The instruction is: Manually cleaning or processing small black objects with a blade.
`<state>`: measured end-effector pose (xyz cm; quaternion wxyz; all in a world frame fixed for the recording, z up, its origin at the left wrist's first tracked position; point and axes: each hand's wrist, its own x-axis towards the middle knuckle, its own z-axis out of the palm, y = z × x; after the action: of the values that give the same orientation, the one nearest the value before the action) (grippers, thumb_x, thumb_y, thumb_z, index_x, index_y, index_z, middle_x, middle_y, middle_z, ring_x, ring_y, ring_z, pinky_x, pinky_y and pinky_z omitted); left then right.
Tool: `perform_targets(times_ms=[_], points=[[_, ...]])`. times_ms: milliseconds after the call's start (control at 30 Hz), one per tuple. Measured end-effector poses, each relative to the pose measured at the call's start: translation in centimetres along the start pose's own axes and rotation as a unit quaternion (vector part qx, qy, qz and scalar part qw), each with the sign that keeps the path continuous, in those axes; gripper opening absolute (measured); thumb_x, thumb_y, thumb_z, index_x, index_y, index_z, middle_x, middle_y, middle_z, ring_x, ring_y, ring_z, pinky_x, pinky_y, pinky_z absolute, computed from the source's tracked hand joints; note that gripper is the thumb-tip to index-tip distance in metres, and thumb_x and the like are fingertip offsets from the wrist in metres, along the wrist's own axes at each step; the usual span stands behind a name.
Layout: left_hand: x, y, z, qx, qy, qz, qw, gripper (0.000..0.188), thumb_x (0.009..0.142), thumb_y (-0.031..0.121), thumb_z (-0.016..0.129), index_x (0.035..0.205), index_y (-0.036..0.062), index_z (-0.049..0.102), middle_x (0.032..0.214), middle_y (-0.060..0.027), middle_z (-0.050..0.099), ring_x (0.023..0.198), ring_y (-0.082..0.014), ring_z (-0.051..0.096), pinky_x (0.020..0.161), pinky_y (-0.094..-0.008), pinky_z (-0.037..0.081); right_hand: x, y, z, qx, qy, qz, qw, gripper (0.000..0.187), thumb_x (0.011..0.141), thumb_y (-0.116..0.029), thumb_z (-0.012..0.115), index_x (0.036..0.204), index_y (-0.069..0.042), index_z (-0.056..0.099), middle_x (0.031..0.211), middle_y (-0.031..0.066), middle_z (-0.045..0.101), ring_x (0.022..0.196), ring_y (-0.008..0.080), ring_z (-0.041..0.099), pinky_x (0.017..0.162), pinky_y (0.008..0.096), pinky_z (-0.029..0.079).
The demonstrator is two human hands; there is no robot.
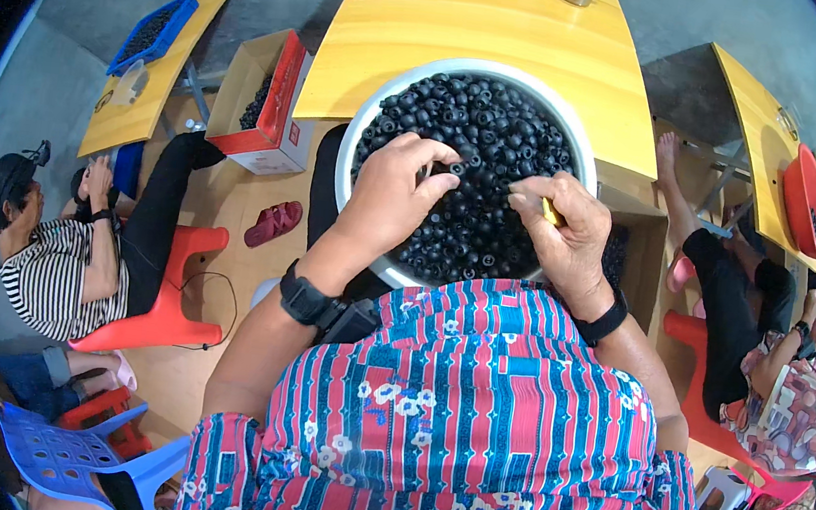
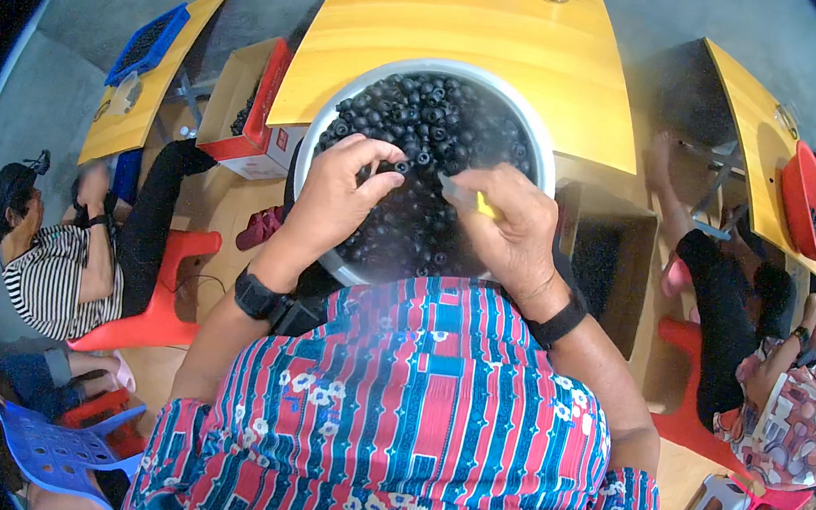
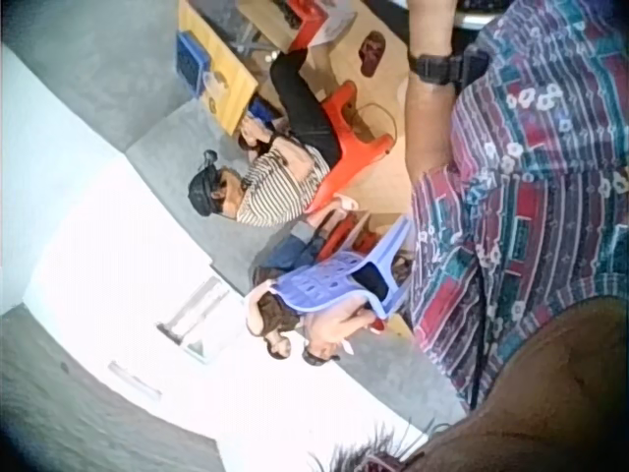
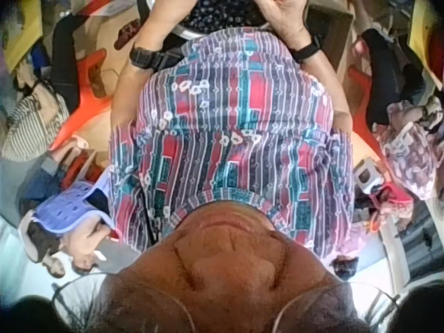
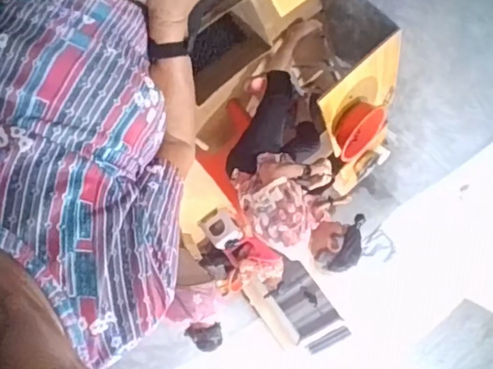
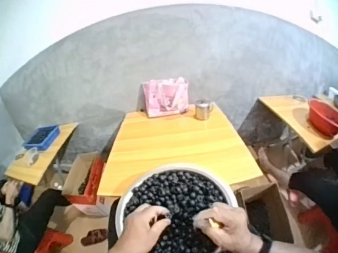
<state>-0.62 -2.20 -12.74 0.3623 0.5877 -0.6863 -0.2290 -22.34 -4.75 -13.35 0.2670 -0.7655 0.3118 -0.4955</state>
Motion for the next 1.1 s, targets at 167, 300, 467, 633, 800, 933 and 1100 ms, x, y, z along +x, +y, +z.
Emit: perform_targets(times_ms=[167,300,467,633,800,933,1100], points=[[-1.2,0.9,0.8,-0.25,-0.065,-0.061,0.964,0.02,0.085,0.006,0.067,0.104,0.0002,0.067,0.083,0.004,0.051,0.077,-0.0043,0.047,0.07,-0.0185,0.041,0.1,0.3,0.0,0.034,-0.02,0.06,0.997,0.014,0.079,-0.002,0.072,0.093,-0.003,0.069,0.082,0.0094,0.067,0.075,0.0182,0.064,0.067,0.0287,0.05],[-1.3,0.5,1.4,-0.271,-0.058,-0.03,0.96,0.02,0.089,0.01,0.067,0.107,0.0014,0.066,0.084,0.0047,0.053,0.071,-0.0023,0.046,0.063,-0.0158,0.039,0.2,0.2,0.1,0.068,-0.05,0.062,0.994,0.019,0.078,-0.002,0.073,0.097,-0.004,0.071,0.085,0.0097,0.069,0.077,0.0186,0.066,0.068,0.0285,0.05],[-1.4,1.5,1.4,-0.38,-0.096,-0.141,0.909,0.021,0.089,0.016,0.068,0.102,-0.0007,0.067,0.092,-0.0025,0.066,0.089,-0.0068,0.058,0.079,-0.0231,0.048,0.2,-0.2,0.0,0.015,-0.062,0.049,0.997,0.022,0.076,-0.002,0.074,0.097,-0.007,0.071,0.078,0.0091,0.066,0.071,0.0203,0.065,0.065,0.029,0.05],[-1.2,0.9,1.9,-0.337,-0.102,-0.095,0.931,0.02,0.09,0.017,0.068,0.098,-0.0009,0.067,0.089,-0.0014,0.066,0.086,-0.006,0.058,0.076,-0.0223,0.048,0.2,-0.6,0.1,-0.026,-0.064,0.002,0.998,0.025,0.072,-0.006,0.077,0.096,-0.011,0.071,0.073,0.0089,0.063,0.066,0.0241,0.063,0.062,0.0307,0.049],[-1.2,0.9,2.2,-0.295,-0.091,-0.03,0.951,0.021,0.092,0.019,0.066,0.099,-0.001,0.067,0.086,0.0003,0.065,0.083,-0.0066,0.057,0.073,-0.0233,0.047,0.3,-0.5,-0.2,-0.028,-0.091,0.017,0.995,0.028,0.071,-0.008,0.079,0.097,-0.01,0.071,0.077,0.0088,0.064,0.069,0.0241,0.063,0.064,0.0304,0.05],[-1.6,0.6,2.3,-0.456,-0.144,-0.109,0.871,0.029,0.096,0.023,0.061,0.115,0.0002,0.061,0.08,0.0047,0.055,0.068,-0.0018,0.044,0.058,-0.0185,0.037,0.2,0.9,-0.4,0.053,-0.081,0.077,0.992,0.031,0.07,-0.007,0.079,0.1,-0.008,0.071,0.08,0.0088,0.066,0.074,0.0207,0.064,0.068,0.0287,0.05],[-1.8,0.0,3.0,-0.569,-0.213,-0.141,0.781,0.035,0.098,0.024,0.057,0.125,0.0007,0.056,0.079,0.0077,0.047,0.06,-0.0008,0.034,0.051,-0.0176,0.029,0.3,1.1,-0.3,0.13,-0.148,0.093,0.976,0.028,0.076,-0.008,0.076,0.102,-0.004,0.07,0.085,0.0079,0.067,0.08,0.0174,0.063,0.074,0.0282,0.049]])
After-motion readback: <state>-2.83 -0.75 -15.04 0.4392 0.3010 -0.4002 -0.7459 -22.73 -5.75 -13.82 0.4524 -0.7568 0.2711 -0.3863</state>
